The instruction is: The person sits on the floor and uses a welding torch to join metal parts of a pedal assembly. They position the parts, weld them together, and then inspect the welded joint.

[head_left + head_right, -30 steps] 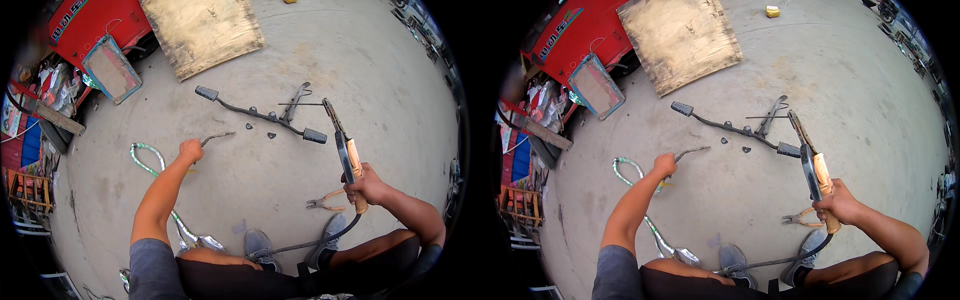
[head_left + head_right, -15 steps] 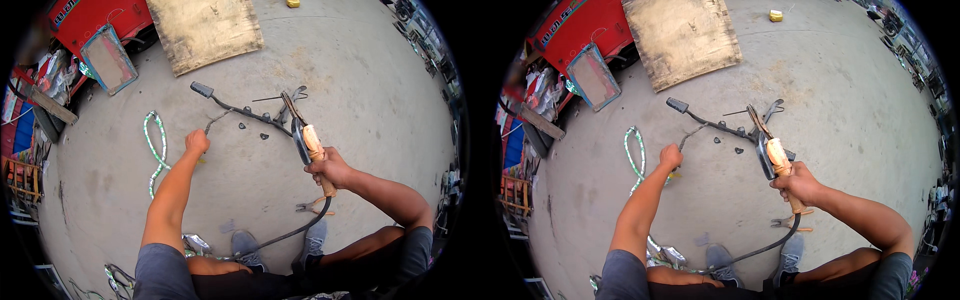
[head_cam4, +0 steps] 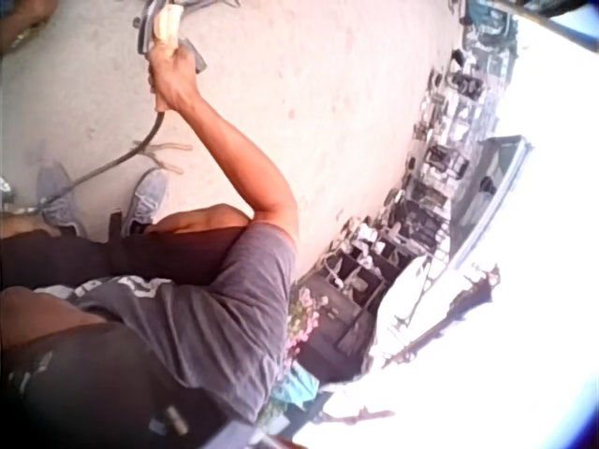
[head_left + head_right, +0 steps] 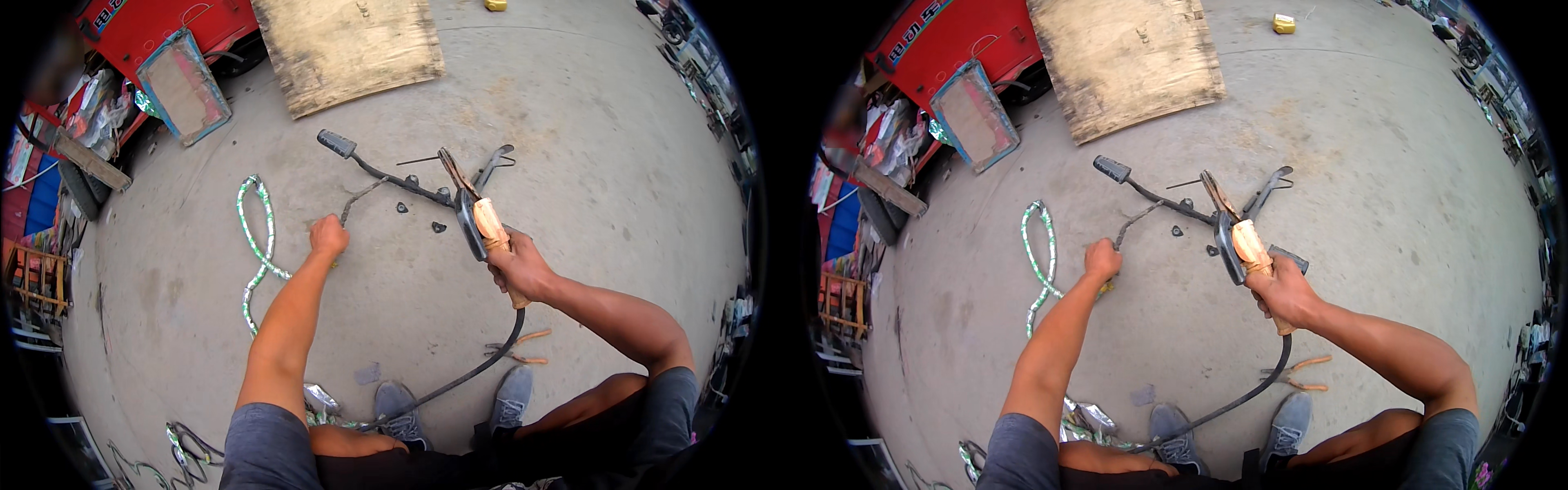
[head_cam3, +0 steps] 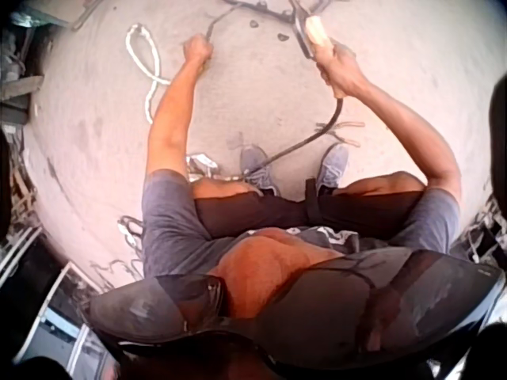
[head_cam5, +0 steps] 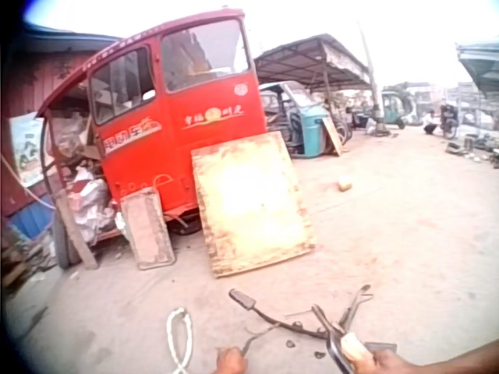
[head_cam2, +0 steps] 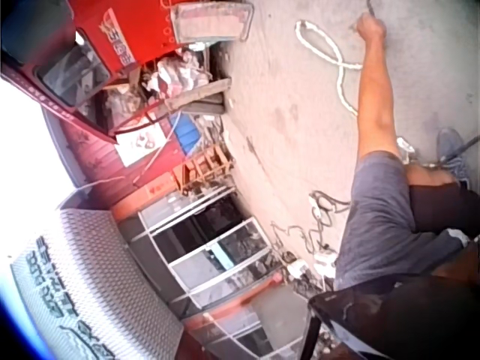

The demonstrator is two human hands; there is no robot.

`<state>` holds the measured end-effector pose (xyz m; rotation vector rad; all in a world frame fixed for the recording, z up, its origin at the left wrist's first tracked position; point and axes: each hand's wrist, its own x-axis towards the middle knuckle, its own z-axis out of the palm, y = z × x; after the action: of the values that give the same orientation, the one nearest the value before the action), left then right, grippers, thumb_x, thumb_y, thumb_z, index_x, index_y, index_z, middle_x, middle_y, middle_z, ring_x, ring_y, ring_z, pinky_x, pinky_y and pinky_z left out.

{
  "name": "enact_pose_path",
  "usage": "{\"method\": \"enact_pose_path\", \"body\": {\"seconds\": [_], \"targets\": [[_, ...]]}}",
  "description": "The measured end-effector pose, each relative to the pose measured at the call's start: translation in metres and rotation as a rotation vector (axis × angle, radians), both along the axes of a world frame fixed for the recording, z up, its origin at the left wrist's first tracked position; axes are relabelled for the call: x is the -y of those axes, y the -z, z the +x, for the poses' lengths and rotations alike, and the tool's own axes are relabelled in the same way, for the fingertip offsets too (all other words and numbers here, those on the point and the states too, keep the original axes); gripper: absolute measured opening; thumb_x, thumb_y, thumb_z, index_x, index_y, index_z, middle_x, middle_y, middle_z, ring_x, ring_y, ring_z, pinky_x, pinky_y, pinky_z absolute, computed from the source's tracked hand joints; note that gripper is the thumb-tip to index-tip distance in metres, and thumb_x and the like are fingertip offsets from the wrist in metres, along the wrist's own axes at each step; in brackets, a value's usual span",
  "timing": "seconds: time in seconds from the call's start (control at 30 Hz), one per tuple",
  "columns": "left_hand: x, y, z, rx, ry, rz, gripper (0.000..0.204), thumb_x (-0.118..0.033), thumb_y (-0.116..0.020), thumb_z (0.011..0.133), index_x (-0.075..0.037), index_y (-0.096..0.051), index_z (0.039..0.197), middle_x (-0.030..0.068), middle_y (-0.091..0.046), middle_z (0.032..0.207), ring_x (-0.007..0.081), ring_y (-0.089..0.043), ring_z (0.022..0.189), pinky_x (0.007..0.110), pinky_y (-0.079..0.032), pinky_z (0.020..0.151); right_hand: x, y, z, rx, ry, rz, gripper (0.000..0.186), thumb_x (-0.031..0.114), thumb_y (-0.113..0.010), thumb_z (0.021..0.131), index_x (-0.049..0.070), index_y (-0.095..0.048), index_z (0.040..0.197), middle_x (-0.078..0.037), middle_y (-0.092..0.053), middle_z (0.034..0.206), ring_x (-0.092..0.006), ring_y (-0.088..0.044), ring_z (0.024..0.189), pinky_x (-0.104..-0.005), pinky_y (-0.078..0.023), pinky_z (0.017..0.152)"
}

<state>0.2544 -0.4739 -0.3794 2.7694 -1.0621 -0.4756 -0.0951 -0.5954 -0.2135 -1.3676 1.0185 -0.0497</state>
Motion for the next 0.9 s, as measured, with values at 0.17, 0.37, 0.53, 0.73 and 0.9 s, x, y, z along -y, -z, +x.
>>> {"method": "enact_pose_path", "body": {"seconds": [0.17,0.37,0.53,0.73,0.9], "targets": [[-0.002,0.008,0.002,-0.002,0.018,-0.011,0.023,-0.013,-0.059,0.079,-0.001,-0.068,0.095,0.0257,-0.067,0.099,0.0418,-0.063,0.098,0.049,-0.049,0.087,0.007,0.004,0.017,0.004,0.05,0.07,0.035,0.031,-0.062,0.088,0.001,-0.049,0.098,-0.004,-0.051,0.069,-0.0118,-0.051,0.053,-0.0291,-0.045,0.046],[-0.002,0.007,-0.003,-0.018,-0.001,-0.004,0.022,-0.013,-0.061,0.08,0.0,-0.067,0.098,0.0226,-0.067,0.103,0.0377,-0.063,0.102,0.045,-0.051,0.087,0.01,0.012,0.031,-0.152,-0.104,-0.087,0.066,0.057,-0.07,0.081,-0.002,-0.05,0.101,-0.004,-0.052,0.07,-0.0122,-0.054,0.055,-0.0285,-0.048,0.046],[-0.004,0.005,-0.004,-0.02,0.028,-0.022,0.024,-0.011,-0.062,0.08,0.002,-0.064,0.1,0.0229,-0.067,0.104,0.0385,-0.063,0.101,0.046,-0.051,0.087,0.012,0.022,0.045,-0.202,-0.127,-0.143,0.074,0.06,-0.072,0.078,-0.005,-0.05,0.103,-0.006,-0.055,0.071,-0.0128,-0.056,0.055,-0.0289,-0.049,0.047],[-0.009,0.0,-0.007,-0.05,0.057,-0.033,0.03,-0.014,-0.069,0.079,0.002,-0.059,0.103,0.0224,-0.065,0.106,0.0381,-0.063,0.103,0.046,-0.051,0.088,0.013,0.024,0.052,-0.212,-0.141,-0.155,0.073,0.06,-0.069,0.081,-0.007,-0.05,0.104,-0.007,-0.055,0.071,-0.0131,-0.056,0.055,-0.0293,-0.049,0.047],[-0.014,0.001,-0.01,-0.028,0.097,-0.097,0.034,-0.02,-0.072,0.078,0.001,-0.059,0.101,0.0222,-0.065,0.099,0.0397,-0.062,0.098,0.048,-0.049,0.084,0.012,0.023,0.055,-0.236,-0.144,-0.172,0.072,0.059,-0.068,0.082,-0.007,-0.05,0.103,-0.007,-0.055,0.07,-0.0129,-0.056,0.055,-0.0291,-0.049,0.046]]}}
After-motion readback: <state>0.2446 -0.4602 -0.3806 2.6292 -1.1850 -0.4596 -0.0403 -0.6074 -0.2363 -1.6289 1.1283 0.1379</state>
